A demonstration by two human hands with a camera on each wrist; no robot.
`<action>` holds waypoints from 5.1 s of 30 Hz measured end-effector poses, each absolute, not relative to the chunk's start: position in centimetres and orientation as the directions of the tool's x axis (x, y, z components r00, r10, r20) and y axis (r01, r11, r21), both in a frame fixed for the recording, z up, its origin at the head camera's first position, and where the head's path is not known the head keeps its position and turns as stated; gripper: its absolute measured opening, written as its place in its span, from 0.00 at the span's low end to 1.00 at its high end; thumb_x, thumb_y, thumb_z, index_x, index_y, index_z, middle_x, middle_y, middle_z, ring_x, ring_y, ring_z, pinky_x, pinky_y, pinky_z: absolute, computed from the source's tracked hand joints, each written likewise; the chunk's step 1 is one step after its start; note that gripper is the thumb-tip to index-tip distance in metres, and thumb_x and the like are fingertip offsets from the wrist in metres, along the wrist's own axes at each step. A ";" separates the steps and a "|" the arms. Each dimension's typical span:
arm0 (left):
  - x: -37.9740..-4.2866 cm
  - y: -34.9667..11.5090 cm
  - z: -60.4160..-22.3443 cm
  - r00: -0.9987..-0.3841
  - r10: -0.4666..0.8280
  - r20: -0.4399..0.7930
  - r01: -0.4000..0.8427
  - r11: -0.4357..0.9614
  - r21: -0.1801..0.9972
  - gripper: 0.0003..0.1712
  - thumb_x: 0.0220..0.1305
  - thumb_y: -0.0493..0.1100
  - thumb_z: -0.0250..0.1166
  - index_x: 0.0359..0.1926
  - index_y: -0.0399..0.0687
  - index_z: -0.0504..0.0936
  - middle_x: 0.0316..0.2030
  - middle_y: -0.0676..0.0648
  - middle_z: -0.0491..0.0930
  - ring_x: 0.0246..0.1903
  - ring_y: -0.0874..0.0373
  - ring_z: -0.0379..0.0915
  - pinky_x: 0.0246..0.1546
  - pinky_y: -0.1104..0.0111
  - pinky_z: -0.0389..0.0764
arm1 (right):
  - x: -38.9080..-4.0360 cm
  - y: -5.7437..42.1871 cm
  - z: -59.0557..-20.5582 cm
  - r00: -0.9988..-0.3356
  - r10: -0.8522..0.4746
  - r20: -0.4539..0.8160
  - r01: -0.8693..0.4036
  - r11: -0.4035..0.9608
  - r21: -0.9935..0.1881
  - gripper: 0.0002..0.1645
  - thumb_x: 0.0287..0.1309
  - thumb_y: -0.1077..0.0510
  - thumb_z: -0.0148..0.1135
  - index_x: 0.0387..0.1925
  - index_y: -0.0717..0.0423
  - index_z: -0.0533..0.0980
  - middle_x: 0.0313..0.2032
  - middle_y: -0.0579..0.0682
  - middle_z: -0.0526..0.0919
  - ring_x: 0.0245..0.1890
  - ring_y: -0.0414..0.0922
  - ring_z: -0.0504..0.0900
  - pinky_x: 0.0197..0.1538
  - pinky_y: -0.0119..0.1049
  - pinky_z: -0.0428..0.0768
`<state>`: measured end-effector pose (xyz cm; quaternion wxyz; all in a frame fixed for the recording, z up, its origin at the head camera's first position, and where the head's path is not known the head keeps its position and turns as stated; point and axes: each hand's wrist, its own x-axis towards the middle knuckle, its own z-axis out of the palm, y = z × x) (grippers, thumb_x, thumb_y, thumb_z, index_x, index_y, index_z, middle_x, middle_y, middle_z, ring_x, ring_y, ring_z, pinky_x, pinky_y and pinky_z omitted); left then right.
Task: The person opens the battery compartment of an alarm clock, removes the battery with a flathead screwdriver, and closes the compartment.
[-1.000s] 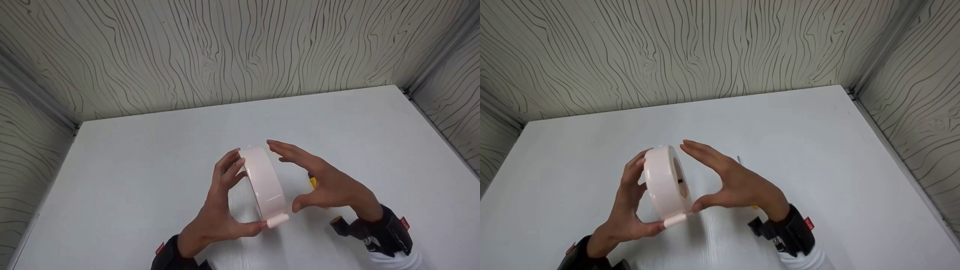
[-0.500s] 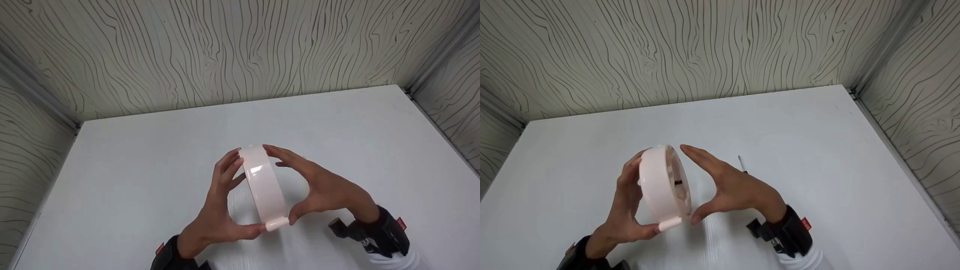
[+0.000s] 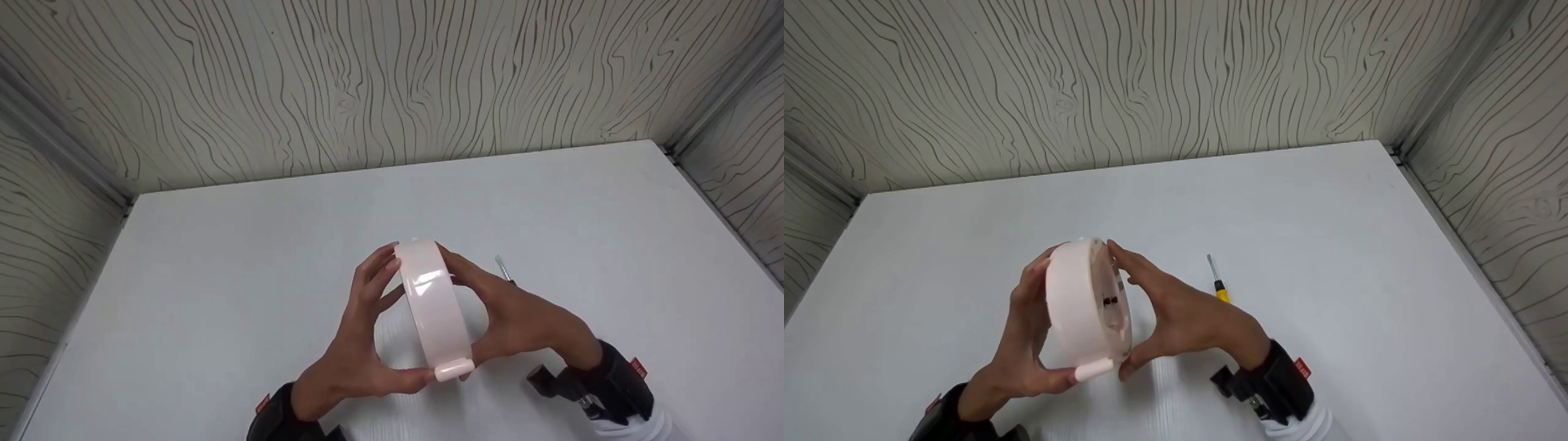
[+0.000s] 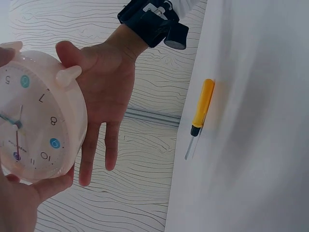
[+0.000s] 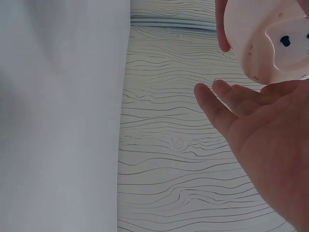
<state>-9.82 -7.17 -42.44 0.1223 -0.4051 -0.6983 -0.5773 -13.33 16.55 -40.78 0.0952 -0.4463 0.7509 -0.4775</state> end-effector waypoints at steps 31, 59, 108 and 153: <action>-10.1 -7.1 -42.2 -0.592 0.450 0.668 0.718 -0.083 0.691 0.60 0.53 0.54 0.71 0.76 0.48 0.41 0.74 0.37 0.46 0.74 0.43 0.46 0.63 0.47 0.72 | -13.3 16.3 -40.8 -0.523 -0.701 0.485 -0.715 0.051 -0.698 0.76 0.36 0.48 0.82 0.75 0.66 0.41 0.71 0.58 0.59 0.66 0.47 0.67 0.68 0.36 0.70; -10.7 -7.6 -41.5 -0.573 0.443 0.689 0.758 -0.033 0.652 0.61 0.54 0.48 0.71 0.74 0.31 0.40 0.73 0.38 0.52 0.70 0.47 0.57 0.64 0.52 0.72 | -13.8 17.3 -40.0 -0.519 -0.618 0.591 -0.794 0.093 -0.600 0.73 0.33 0.48 0.83 0.71 0.76 0.48 0.70 0.59 0.62 0.69 0.44 0.65 0.65 0.29 0.72; -11.0 -8.7 -41.1 -0.757 0.500 0.422 0.609 0.304 0.732 0.65 0.45 0.53 0.78 0.77 0.52 0.47 0.77 0.52 0.47 0.77 0.56 0.43 0.72 0.58 0.61 | -13.8 17.3 -40.0 -0.642 -0.615 0.458 -0.754 0.400 -0.521 0.69 0.34 0.44 0.82 0.74 0.55 0.54 0.70 0.48 0.63 0.68 0.46 0.67 0.66 0.38 0.73; -11.8 -8.6 -43.0 -0.828 0.502 0.250 0.480 0.403 0.780 0.61 0.50 0.60 0.72 0.77 0.55 0.45 0.77 0.55 0.47 0.75 0.62 0.45 0.73 0.56 0.59 | -14.2 17.8 -41.7 -0.735 -0.616 0.283 -0.646 0.509 -0.569 0.69 0.37 0.39 0.79 0.76 0.53 0.51 0.71 0.48 0.59 0.68 0.44 0.67 0.63 0.48 0.76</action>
